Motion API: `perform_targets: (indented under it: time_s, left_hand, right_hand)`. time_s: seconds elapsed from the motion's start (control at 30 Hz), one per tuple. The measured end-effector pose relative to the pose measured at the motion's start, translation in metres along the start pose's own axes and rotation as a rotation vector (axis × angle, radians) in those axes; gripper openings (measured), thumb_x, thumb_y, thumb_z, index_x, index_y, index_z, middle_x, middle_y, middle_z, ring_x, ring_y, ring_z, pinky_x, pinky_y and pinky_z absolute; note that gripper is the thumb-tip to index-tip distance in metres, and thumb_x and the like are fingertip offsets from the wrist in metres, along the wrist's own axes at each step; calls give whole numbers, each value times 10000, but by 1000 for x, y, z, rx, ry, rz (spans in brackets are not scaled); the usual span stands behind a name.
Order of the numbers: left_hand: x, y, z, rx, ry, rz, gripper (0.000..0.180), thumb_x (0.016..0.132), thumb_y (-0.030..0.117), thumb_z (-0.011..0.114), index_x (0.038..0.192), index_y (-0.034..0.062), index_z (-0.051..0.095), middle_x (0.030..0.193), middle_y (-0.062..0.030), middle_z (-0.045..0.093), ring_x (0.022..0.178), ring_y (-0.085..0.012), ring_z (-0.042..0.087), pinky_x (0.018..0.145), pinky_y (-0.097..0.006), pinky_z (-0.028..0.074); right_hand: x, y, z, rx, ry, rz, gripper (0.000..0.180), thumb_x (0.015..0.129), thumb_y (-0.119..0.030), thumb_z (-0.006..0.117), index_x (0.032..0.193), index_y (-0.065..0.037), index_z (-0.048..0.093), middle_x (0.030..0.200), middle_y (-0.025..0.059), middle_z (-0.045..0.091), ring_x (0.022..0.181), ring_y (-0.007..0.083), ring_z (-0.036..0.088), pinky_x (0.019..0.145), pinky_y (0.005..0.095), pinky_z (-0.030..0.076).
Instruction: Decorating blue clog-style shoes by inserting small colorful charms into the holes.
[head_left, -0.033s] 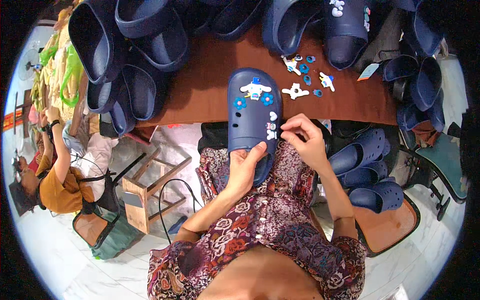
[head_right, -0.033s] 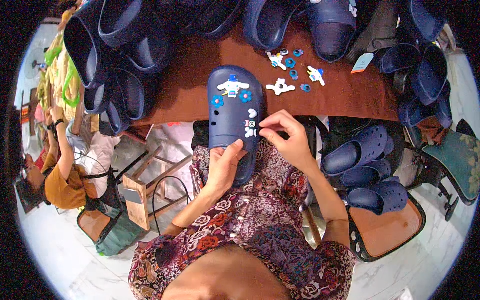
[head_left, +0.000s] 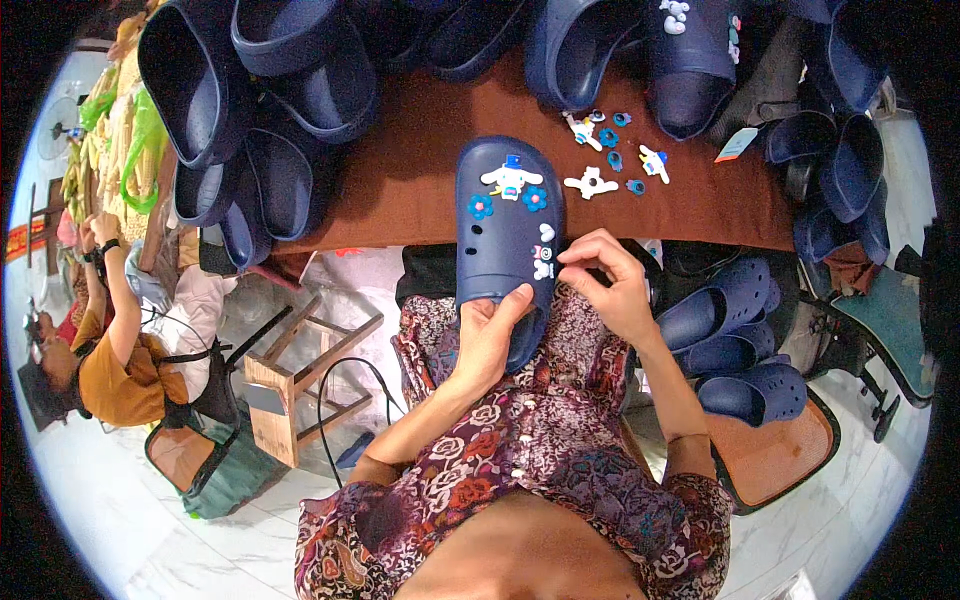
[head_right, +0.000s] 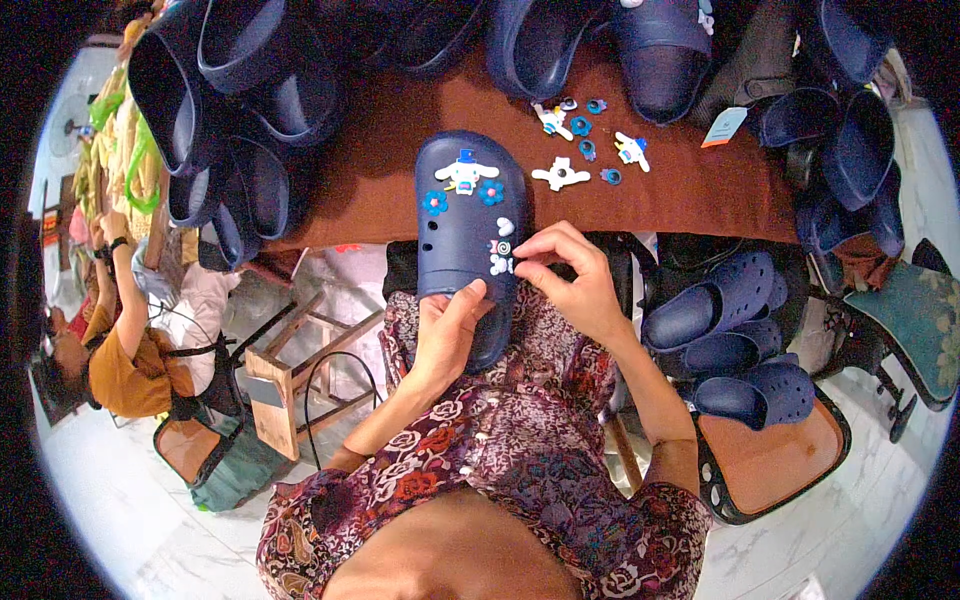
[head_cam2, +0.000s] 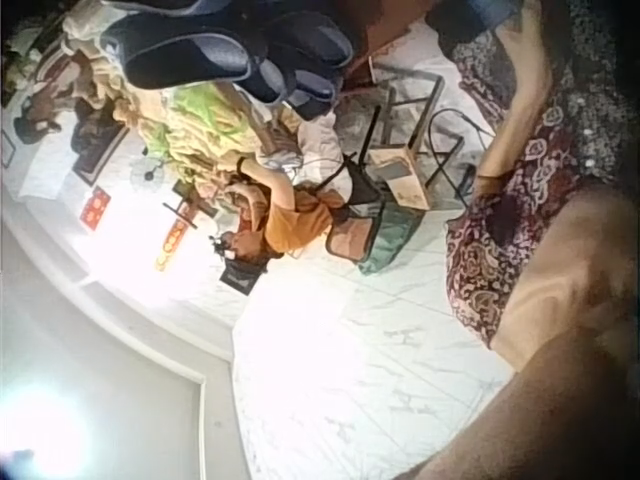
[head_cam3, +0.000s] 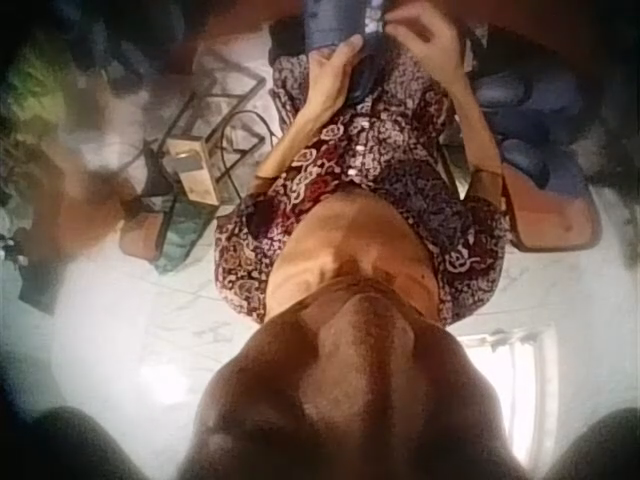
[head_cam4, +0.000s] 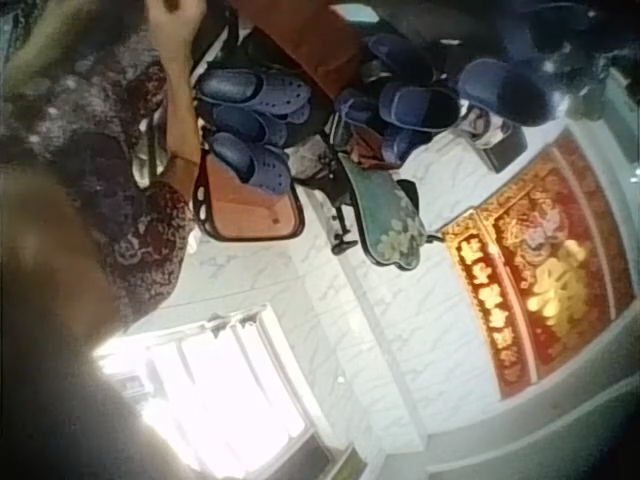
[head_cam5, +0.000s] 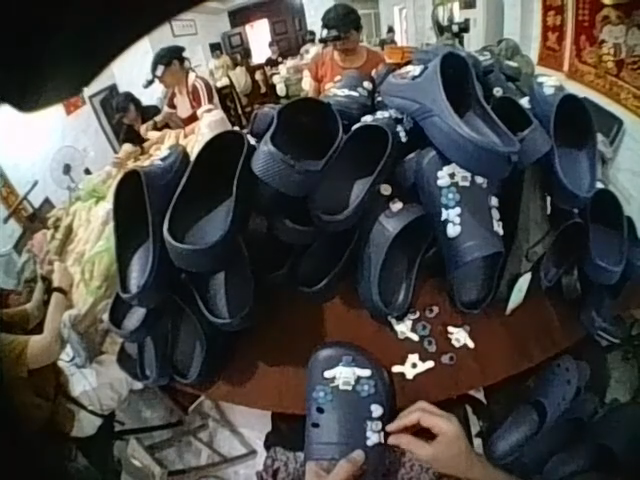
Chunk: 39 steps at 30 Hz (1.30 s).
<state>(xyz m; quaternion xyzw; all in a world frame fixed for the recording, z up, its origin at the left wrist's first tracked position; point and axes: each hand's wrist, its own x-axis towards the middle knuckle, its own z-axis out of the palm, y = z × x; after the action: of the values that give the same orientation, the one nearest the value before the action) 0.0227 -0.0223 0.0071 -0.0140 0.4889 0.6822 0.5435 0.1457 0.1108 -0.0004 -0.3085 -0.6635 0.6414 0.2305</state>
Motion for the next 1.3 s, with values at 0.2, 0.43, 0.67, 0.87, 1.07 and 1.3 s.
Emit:
perform_targets:
  time_s: [0.2,0.43,0.67,0.87,1.07,1.3]
  left_hand:
    - [-2,-3,-8,-207,-67,10,325,943,200,561,1203,6,537,1170,-82,608,1072,-160,571,933,-350,455]
    - [5,5,-9,-704,-92,-130,502,892,315,564,1309,54,463,1362,-138,489,1295,-271,430,1125,-438,303]
    - [6,6,-9,-664,-38,-146,473,901,311,581,1291,63,481,1328,-127,523,1263,-272,468,1105,-433,342]
    - [5,18,-11,-485,-17,-64,448,936,342,549,1289,75,481,1322,-119,533,1226,-271,509,1058,-476,396]
    - [6,25,-11,-408,-4,-63,446,942,354,542,1288,78,480,1311,-111,543,1204,-262,528,1032,-446,426]
    - [6,20,-12,-433,3,-112,465,941,357,548,1302,77,464,1296,-105,561,1190,-249,543,1037,-421,420]
  right_hand:
    - [7,-6,8,-223,-59,-207,162,743,-15,742,900,-20,702,887,88,618,857,198,613,770,292,480]
    - [5,-2,8,-212,-69,-237,150,746,7,733,892,-22,715,882,87,624,846,185,617,752,288,490]
    - [10,-6,1,-245,-93,-281,124,795,-55,702,916,-34,716,872,76,628,839,204,630,748,307,498]
    - [44,-6,-36,-567,275,-204,142,862,-65,621,990,-35,675,942,118,642,884,265,622,782,339,480]
    - [93,13,-73,-893,363,-362,240,862,-13,555,1088,-44,630,1022,151,612,946,345,574,834,412,458]
    - [124,16,-75,-1009,299,-405,253,859,2,565,1095,-47,641,1046,131,621,965,331,583,842,396,464]
